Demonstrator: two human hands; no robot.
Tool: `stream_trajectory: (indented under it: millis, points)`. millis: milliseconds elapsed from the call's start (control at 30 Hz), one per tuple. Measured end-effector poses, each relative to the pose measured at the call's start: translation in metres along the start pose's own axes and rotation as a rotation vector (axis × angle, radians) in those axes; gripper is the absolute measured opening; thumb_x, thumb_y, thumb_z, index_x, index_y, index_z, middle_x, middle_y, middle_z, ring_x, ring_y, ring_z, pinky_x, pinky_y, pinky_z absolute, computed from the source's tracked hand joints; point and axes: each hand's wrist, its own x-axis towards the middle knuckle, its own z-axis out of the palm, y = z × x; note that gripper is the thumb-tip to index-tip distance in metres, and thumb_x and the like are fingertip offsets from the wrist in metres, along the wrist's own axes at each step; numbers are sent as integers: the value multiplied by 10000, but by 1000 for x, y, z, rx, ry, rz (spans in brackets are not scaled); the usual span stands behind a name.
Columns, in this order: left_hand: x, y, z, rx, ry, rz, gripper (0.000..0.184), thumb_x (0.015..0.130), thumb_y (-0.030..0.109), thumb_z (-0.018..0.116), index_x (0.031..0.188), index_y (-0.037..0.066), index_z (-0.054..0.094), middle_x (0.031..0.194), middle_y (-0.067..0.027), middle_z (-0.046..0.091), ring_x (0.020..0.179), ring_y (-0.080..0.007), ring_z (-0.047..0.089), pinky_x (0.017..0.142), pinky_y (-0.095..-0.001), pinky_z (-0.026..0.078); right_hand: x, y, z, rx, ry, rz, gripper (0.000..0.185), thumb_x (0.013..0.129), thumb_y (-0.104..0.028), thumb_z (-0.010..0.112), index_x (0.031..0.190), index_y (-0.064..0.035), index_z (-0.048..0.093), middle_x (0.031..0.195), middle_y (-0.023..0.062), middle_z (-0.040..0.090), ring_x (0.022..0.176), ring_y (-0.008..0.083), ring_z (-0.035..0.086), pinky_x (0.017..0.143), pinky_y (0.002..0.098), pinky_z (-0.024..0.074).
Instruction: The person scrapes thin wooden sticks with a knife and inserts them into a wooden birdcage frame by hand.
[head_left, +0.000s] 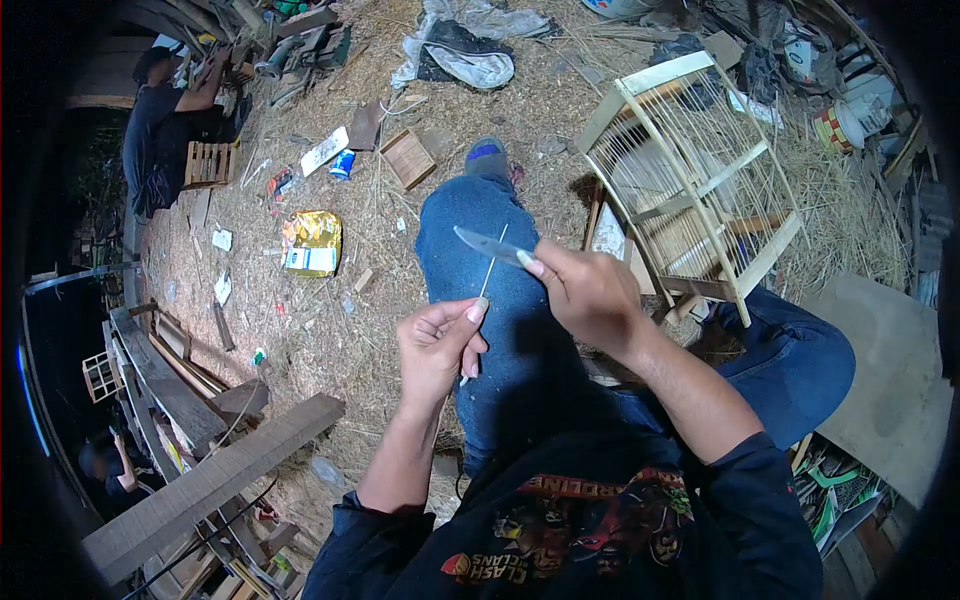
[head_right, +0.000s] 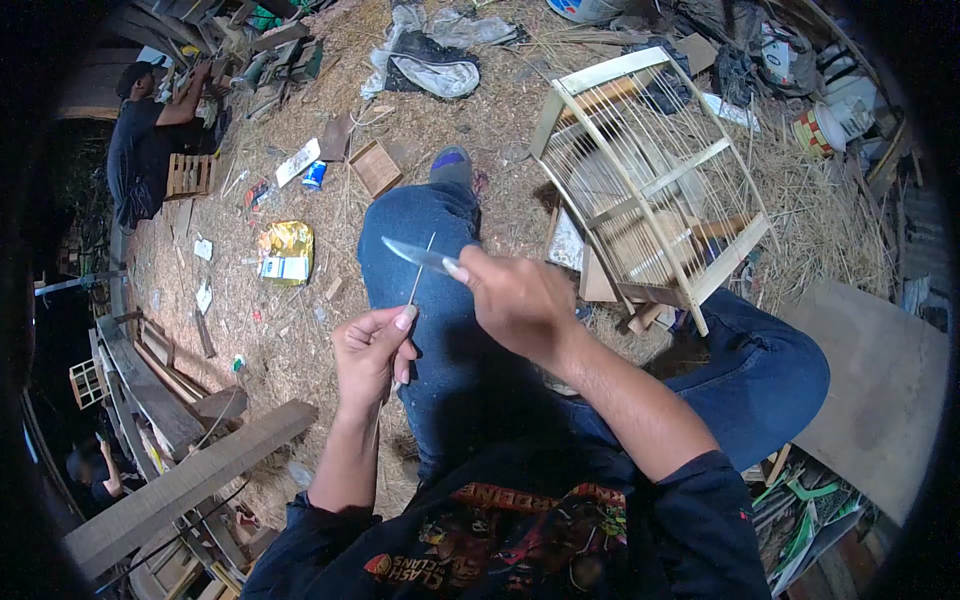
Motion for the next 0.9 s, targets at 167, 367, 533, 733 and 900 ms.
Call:
stream_trajectory:
  millis: [167, 367, 533, 733, 900]
  points:
    - [-1, 0, 2, 2, 26, 5, 189, 971, 116, 763, 1063, -49, 761, 668, -83, 701, 416, -70, 541, 393, -211, 405, 7, 2, -6, -51, -26, 77, 161, 1050, -244, 536, 986, -109, 597, 770, 184, 698, 719, 442, 698, 603, 566, 521]
    - [-1, 1, 3, 25, 34, -3, 185, 956, 114, 779, 1051, -45, 767, 666, -83, 702, 422, -67, 547, 397, -208, 408, -1, 3, 0, -10, 46, -81, 142, 1040, -220, 534, 986, -108, 601, 767, 180, 700, 708, 430, 704, 588, 558, 524]
    - [0, 0, 2, 15, 37, -8, 180, 952, 110, 782, 1048, -42, 768, 666, -83, 703, 425, -67, 550, 398, -207, 412, 2, 3, 3, 2, 44, -50, 147, 1037, -202, 550, 941, -100, 597, 705, 159, 686, 694, 402, 713, 567, 520, 539]
    - [0, 0, 4, 21, 42, -13, 185, 951, 109, 782, 1048, -48, 765, 672, -88, 705, 428, -69, 555, 401, -207, 419, -2, 5, 5, -91, 113, -135, 159, 1037, -199, 553, 922, -95, 587, 674, 142, 679, 615, 378, 700, 505, 505, 529]
    - [1, 0, 3, 28, 36, 9, 196, 952, 115, 784, 1052, -52, 762, 674, -90, 705, 431, -71, 557, 403, -212, 424, -14, 0, 9, -147, 63, -141, 91, 990, -164, 631, 922, -107, 613, 672, 141, 637, 607, 377, 670, 508, 487, 490]
